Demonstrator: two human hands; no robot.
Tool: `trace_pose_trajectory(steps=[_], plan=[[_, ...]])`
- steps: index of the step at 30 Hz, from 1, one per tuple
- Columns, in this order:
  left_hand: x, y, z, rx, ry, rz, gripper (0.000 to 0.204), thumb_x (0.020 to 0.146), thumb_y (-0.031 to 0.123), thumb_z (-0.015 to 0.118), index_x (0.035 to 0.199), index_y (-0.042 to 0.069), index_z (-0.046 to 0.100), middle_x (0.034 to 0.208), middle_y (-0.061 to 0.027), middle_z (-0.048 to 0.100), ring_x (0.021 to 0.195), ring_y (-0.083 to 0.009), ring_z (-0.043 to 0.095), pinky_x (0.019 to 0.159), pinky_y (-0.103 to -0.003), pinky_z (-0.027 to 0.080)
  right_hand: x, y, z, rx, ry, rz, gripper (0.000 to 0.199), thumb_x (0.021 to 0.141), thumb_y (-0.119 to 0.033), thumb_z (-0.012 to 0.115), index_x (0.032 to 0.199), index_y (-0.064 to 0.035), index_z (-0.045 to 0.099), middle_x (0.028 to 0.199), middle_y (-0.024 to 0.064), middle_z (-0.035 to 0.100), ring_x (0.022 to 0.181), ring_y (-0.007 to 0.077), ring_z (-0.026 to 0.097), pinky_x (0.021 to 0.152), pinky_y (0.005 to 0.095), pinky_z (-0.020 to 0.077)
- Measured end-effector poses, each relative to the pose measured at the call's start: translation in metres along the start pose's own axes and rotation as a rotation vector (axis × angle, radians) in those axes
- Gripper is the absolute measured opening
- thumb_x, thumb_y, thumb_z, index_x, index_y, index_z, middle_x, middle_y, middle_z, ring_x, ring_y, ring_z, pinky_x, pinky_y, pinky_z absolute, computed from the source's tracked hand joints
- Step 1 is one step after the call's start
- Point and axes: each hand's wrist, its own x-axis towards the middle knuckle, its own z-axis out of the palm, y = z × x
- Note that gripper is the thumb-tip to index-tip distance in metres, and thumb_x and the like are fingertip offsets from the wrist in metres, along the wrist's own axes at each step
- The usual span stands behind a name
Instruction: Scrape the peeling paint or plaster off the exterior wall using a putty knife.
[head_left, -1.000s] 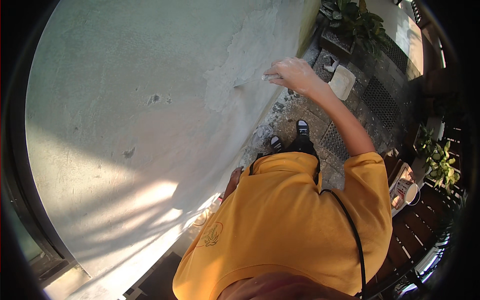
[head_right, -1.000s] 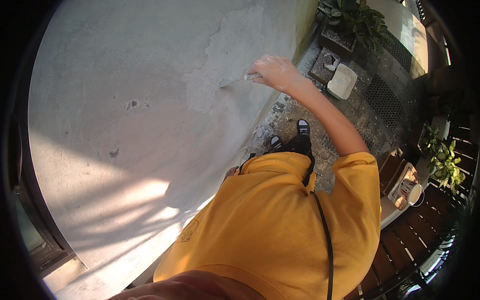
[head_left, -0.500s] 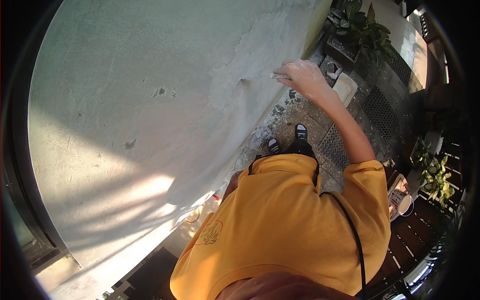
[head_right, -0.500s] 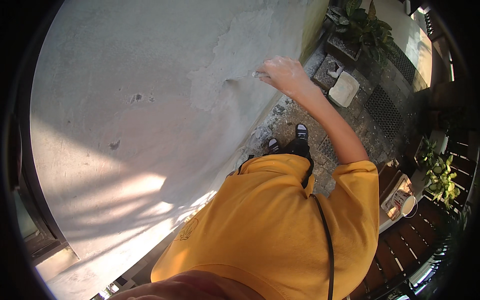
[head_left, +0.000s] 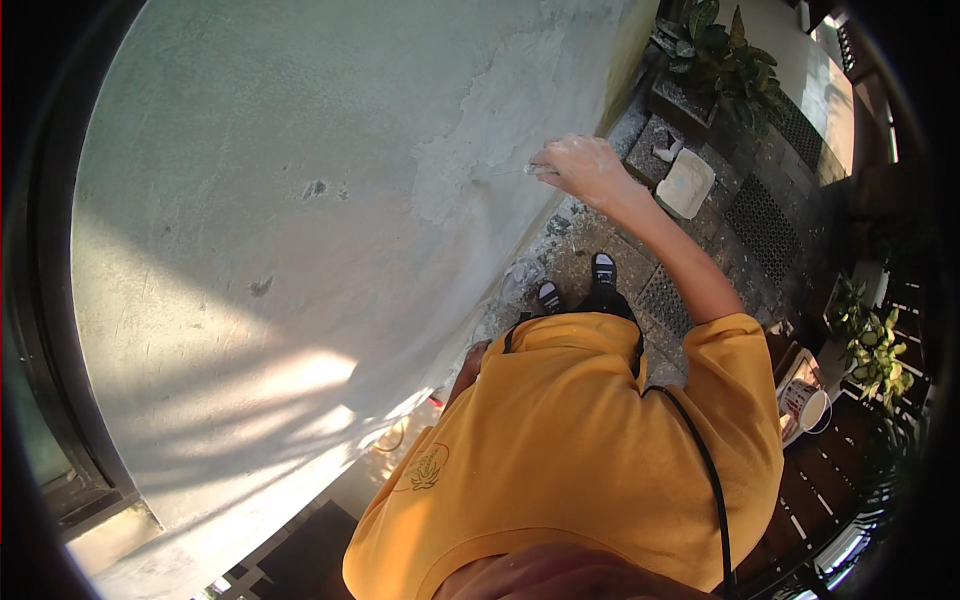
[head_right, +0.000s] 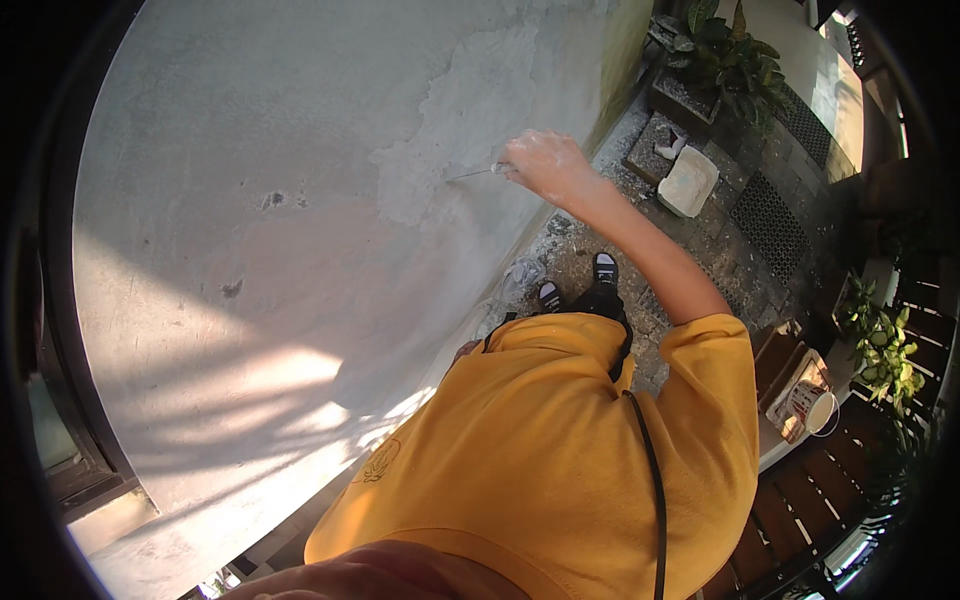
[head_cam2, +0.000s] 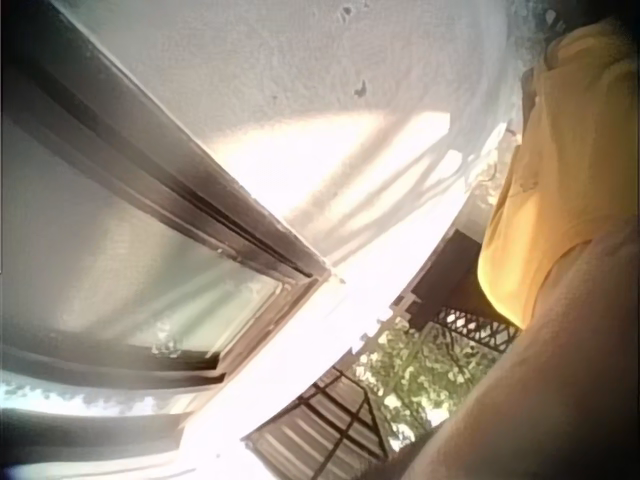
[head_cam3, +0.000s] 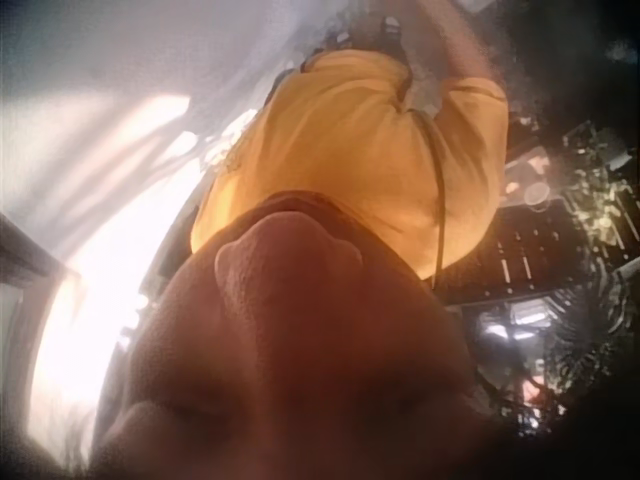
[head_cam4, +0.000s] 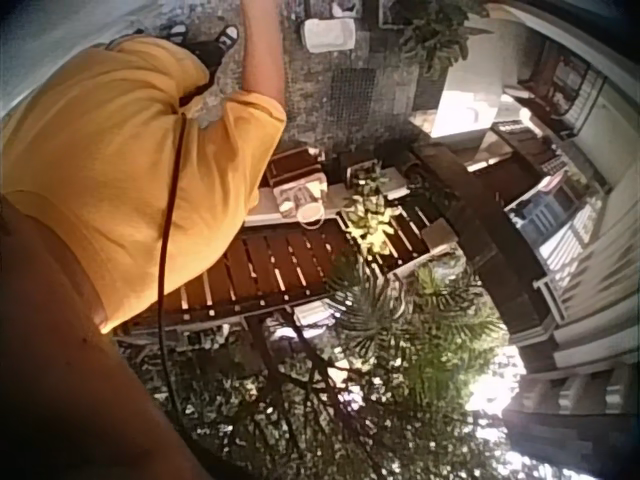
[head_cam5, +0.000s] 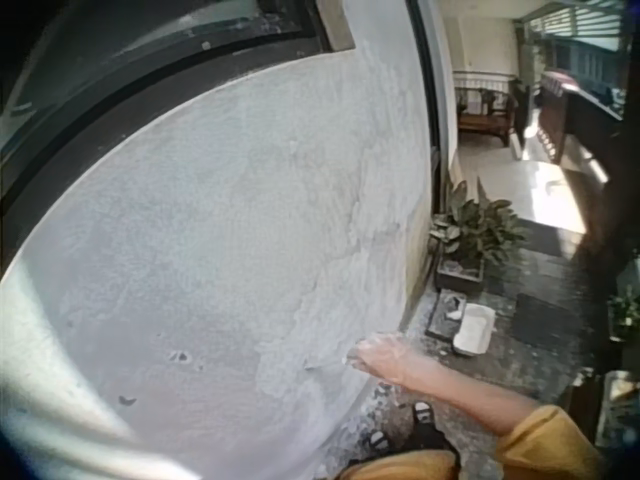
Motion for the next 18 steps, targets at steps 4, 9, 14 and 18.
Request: trace_pose_trajectory(steps=[4, 9, 14, 18], plan=[[0.003, -0.014, 0.009, 0.007, 0.015, 0.001, 0.044, 0.095, 0.033, 0.038, 0.125, 0.004, 0.053, 0.123, -0.0123, 0.056, 0.111, -0.0237, 0.054, 0.092, -0.034, 0.042, -0.001, -0.003, -0.023, 0.033, 0.000, 0.106, 0.023, 0.081, -0.027, 0.064, 0.099, -0.0131, 0.068, 0.091, 0.0082, 0.064, 0.091, 0.0277, 0.060, 0.080, 0.0398, 0.0478], [0.005, -0.011, 0.027, 0.003, 0.014, 0.021, 0.044, 0.095, 0.033, 0.038, 0.125, 0.004, 0.053, 0.123, -0.0125, 0.056, 0.112, -0.0239, 0.054, 0.092, -0.034, 0.042, -0.002, 0.007, -0.015, 0.071, -0.006, 0.043, 0.025, 0.082, -0.028, 0.063, 0.099, -0.0108, 0.068, 0.092, 0.0089, 0.064, 0.090, 0.0292, 0.060, 0.081, 0.0399, 0.0466], [0.007, 0.007, 0.066, -0.311, 0.001, -0.146, 0.044, 0.095, 0.032, 0.037, 0.125, 0.004, 0.052, 0.125, -0.0144, 0.055, 0.112, -0.0266, 0.053, 0.092, -0.037, 0.043, 0.007, 0.017, -0.045, 0.007, -0.113, -0.107, 0.025, 0.083, -0.026, 0.062, 0.101, -0.0099, 0.067, 0.094, 0.0087, 0.065, 0.089, 0.0291, 0.061, 0.078, 0.0388, 0.0481], [0.010, 0.024, 0.087, -0.650, 0.132, -0.310, 0.046, 0.095, 0.035, 0.039, 0.125, 0.004, 0.052, 0.125, -0.0154, 0.054, 0.111, -0.0293, 0.054, 0.093, -0.039, 0.043, 0.024, 0.016, -0.010, -0.076, -0.034, -0.263, 0.021, 0.083, -0.023, 0.060, 0.099, -0.0097, 0.066, 0.094, 0.0085, 0.065, 0.086, 0.0285, 0.062, 0.073, 0.0382, 0.0502]])
